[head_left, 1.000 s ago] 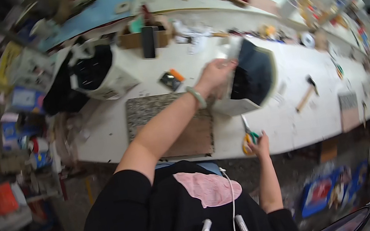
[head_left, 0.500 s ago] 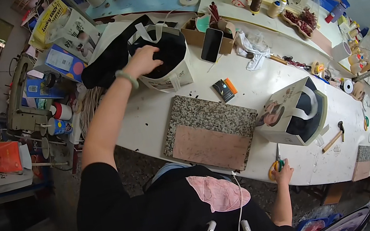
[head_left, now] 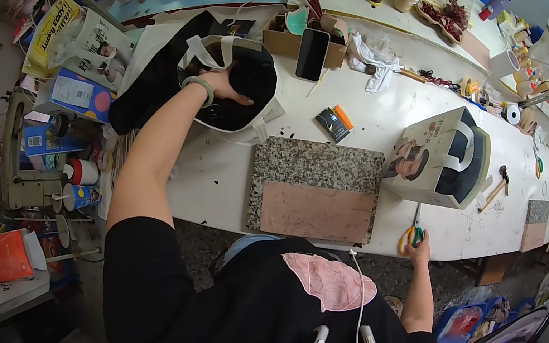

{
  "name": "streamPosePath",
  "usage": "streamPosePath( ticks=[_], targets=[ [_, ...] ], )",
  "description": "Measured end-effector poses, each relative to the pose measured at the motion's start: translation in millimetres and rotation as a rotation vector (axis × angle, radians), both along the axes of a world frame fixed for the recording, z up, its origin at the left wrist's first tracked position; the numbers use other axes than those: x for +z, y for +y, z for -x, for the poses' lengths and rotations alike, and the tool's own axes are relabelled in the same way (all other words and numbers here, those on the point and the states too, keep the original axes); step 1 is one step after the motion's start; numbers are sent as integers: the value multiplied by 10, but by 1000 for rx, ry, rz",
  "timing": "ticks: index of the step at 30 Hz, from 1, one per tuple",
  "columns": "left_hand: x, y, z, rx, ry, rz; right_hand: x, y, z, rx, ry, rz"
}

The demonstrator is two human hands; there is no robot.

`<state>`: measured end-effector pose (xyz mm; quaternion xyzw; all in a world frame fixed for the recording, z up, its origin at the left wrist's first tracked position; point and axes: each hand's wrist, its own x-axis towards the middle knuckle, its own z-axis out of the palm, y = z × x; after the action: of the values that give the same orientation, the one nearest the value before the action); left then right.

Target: Trimming excess material from black shoe components using scissors on an industrial workbench.

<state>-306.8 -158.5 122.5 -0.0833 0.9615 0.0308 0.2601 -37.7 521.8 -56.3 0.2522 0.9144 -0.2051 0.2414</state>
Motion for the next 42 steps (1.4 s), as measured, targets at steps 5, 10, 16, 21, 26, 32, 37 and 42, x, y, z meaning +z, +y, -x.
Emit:
streamPosePath(
  ticks=[5,10,16,21,26,32,37,42],
  targets=[
    [-16,-42,44,91,-28,-112,-11,-15,23,-12,10,-11],
    [-81,-79,50,184,-13,-145,-101,-18,-80,-41,78,4],
    [163,-192,-52,139,200,-109,-73,-77,-46,-40,97,18],
    [872,9,-148,94,345,-125,-50,-45,-96,-64,89,22],
    [1238,-84,-209,74,378,-138,-77,-25,-81,-63,119,63],
    [1530,28,-525,76,471,-297,-202,49,-139,-43,168,44],
    [1764,502,-1069,110,489,-523,-98,-87,-94,-116,113,-28],
    [1210,1190,-1484,-30,350,-739,88,-125,-282,-126,113,54]
  ],
)
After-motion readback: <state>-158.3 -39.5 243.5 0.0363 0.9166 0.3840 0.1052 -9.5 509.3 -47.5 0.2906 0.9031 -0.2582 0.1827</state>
